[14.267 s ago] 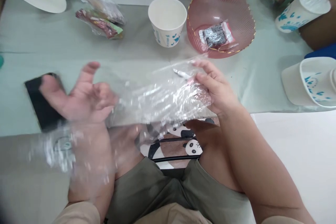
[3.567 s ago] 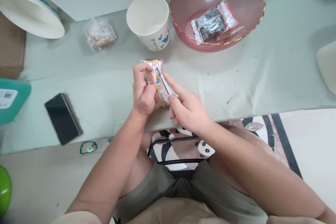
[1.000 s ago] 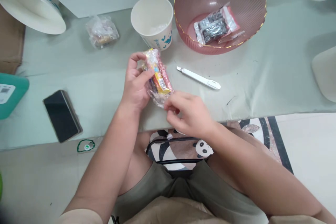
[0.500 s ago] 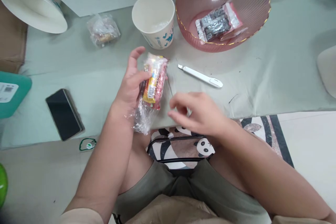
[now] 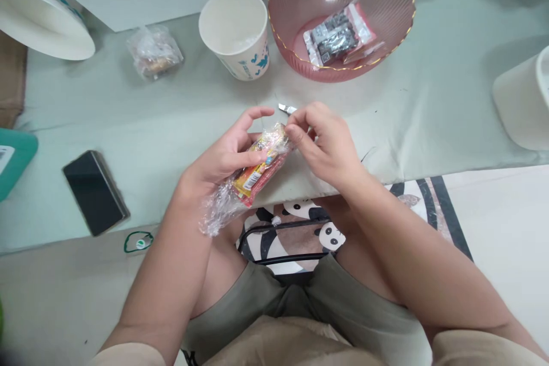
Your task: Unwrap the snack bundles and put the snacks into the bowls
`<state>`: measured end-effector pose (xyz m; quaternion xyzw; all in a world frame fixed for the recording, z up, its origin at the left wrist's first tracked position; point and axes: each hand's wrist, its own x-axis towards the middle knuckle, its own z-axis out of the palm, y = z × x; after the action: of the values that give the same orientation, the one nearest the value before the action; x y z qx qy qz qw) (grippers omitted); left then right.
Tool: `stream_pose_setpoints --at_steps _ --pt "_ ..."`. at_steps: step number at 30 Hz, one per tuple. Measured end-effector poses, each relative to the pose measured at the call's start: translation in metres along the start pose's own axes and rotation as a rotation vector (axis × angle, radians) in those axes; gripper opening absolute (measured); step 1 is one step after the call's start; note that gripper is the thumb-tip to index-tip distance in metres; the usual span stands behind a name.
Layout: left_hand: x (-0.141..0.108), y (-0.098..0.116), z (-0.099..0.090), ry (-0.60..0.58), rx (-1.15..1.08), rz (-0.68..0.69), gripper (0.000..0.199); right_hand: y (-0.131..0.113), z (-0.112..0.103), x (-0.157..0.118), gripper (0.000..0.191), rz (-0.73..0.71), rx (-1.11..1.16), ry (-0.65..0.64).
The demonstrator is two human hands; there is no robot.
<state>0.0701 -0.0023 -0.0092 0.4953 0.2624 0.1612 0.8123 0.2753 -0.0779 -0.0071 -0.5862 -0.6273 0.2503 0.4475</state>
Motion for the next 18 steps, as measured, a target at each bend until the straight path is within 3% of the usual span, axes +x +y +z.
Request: stream_pose_setpoints --at_steps 7,9,18 --pt "-0.0015 -0.0006 -0.0038 -0.008 0.038 0.031 0.073 0.0005 0.0008 0.0001 0.017 -0.179 -0.071 -0.106" --pt "-0.0019 -0.0002 -0.0063 -0.03 0.071 0.023 0.076 -0.0004 0.002 -0.0002 0.01 -0.138 -0.076 -0.075" --pt "-0.0066 0.0036 -0.0074 -0.045 0.11 0.021 0.083 0.0069 0.002 0.0041 0.03 0.208 0.212 0.107"
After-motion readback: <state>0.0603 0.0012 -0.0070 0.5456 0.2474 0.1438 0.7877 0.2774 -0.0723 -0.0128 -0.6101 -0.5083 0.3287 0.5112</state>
